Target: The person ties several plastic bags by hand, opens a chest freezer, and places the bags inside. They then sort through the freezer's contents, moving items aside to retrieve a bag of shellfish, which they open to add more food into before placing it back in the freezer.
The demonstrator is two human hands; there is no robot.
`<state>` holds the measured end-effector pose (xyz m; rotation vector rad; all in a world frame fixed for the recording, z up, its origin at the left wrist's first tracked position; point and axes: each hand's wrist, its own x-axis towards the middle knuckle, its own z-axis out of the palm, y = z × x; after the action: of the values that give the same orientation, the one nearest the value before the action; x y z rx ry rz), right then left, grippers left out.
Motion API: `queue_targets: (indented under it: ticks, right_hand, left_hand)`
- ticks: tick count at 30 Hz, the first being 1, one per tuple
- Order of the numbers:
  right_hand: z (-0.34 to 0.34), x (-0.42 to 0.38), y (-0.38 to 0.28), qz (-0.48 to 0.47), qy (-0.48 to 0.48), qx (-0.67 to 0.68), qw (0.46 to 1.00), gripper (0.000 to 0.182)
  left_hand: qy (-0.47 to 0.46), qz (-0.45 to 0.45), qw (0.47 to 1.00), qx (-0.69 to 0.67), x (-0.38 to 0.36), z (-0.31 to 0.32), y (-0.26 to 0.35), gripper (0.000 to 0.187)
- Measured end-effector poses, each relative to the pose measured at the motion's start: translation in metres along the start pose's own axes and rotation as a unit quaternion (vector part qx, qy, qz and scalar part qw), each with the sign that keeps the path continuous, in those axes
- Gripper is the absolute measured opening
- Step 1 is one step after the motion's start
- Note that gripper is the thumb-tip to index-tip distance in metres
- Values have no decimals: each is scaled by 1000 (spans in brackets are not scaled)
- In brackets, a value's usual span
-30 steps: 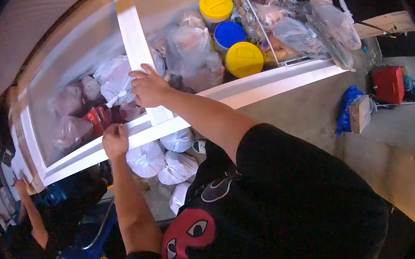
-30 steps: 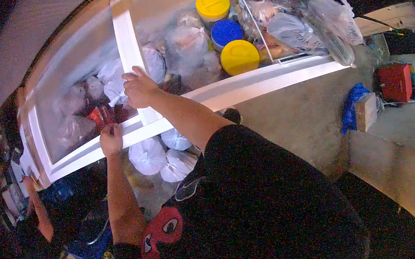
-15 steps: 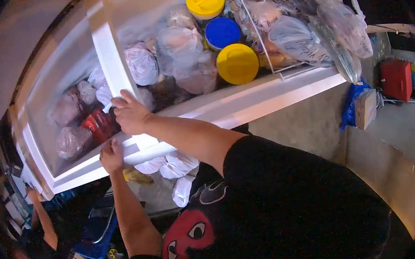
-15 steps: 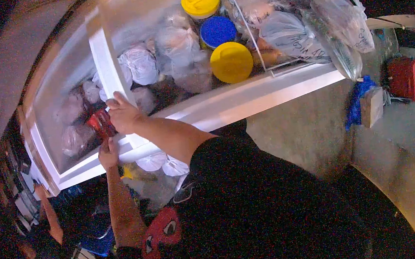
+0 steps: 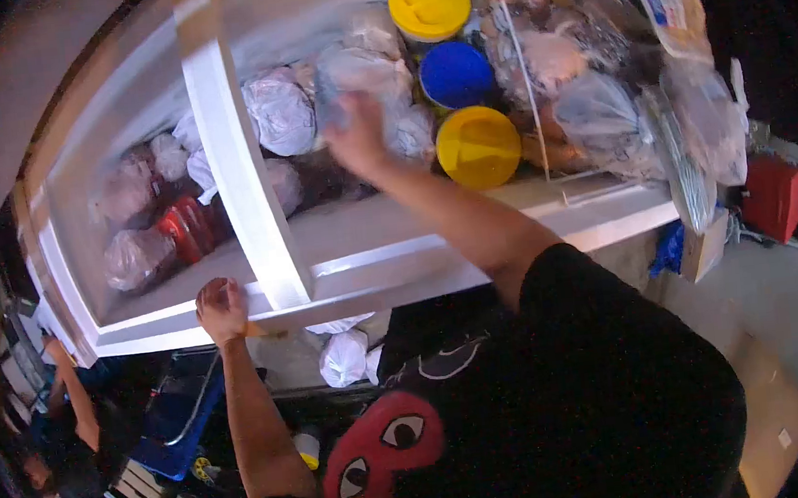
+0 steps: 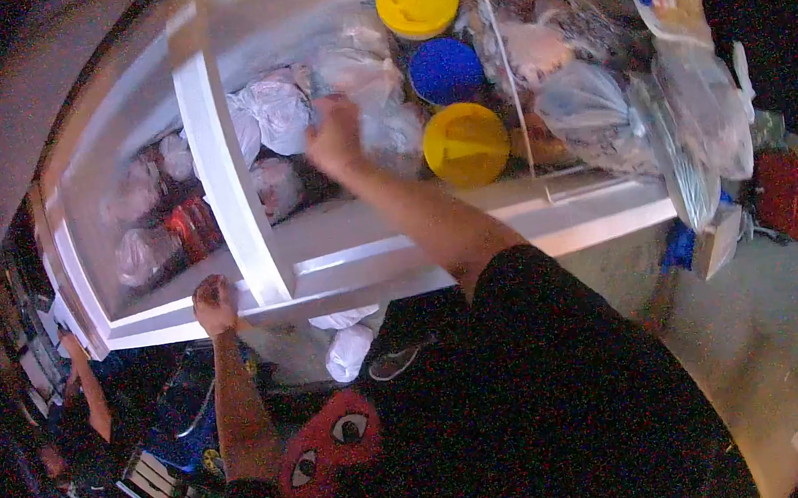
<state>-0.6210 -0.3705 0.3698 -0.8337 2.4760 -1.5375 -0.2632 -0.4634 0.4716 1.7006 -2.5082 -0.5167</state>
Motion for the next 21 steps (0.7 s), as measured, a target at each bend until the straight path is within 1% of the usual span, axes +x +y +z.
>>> queue_targets:
  ticks: [1,2,3,4,6,9,10,11,12,13,14,17,19,20,21]
  right_hand:
    - [9,12,31,56,51,-122,990,47]
    - [7,32,64,108,-21,-177,978,54]
    - [-4,55,76,141,-71,-181,971,63]
    - [-13,75,85,173,-121,-186,959,72]
    - [-3,108,129,230,-205,-201,930,79]
    - [16,130,147,349,-122,-143,918,81]
    - [23,130,156,316,-108,-80,939,80]
    - [32,126,163,232,-157,-146,949,80]
    - [39,124,165,144,-205,-209,945,80]
    - [40,123,154,53,-248,-268,930,80]
    - [42,115,142,91,-265,-322,904,76]
    - [56,96,150,83,-188,-343,917,68]
    - [69,93,167,20,-195,-343,919,61]
    - [74,92,175,-11,-198,-342,918,58]
    - [76,88,171,13,-222,-334,916,57]
  left_hand:
    - [-1,10,1000,10,0,0,0,32]
    - [-1,21,1000,19,-1,-2,3,31]
    - [-1,31,999,29,-2,-5,6,30]
    - [-6,21,999,31,-5,-7,11,29]
    - [-11,3,999,34,-2,-10,21,27]
    - [-52,28,997,57,1,-14,18,25]
    - [-24,37,998,40,-2,-9,14,24]
    - [-19,32,999,39,-3,-7,12,23]
    - [-14,27,999,38,-3,-9,18,23]
    - [-10,24,999,36,-3,-11,22,22]
    - [-8,21,999,38,-3,-12,22,21]
    - [-7,28,998,56,-2,-10,22,20]
    - [-15,47,995,90,-2,-11,19,20]
    - [-12,35,997,73,-3,-12,22,20]
    - [-7,25,998,57,-3,-12,24,20]
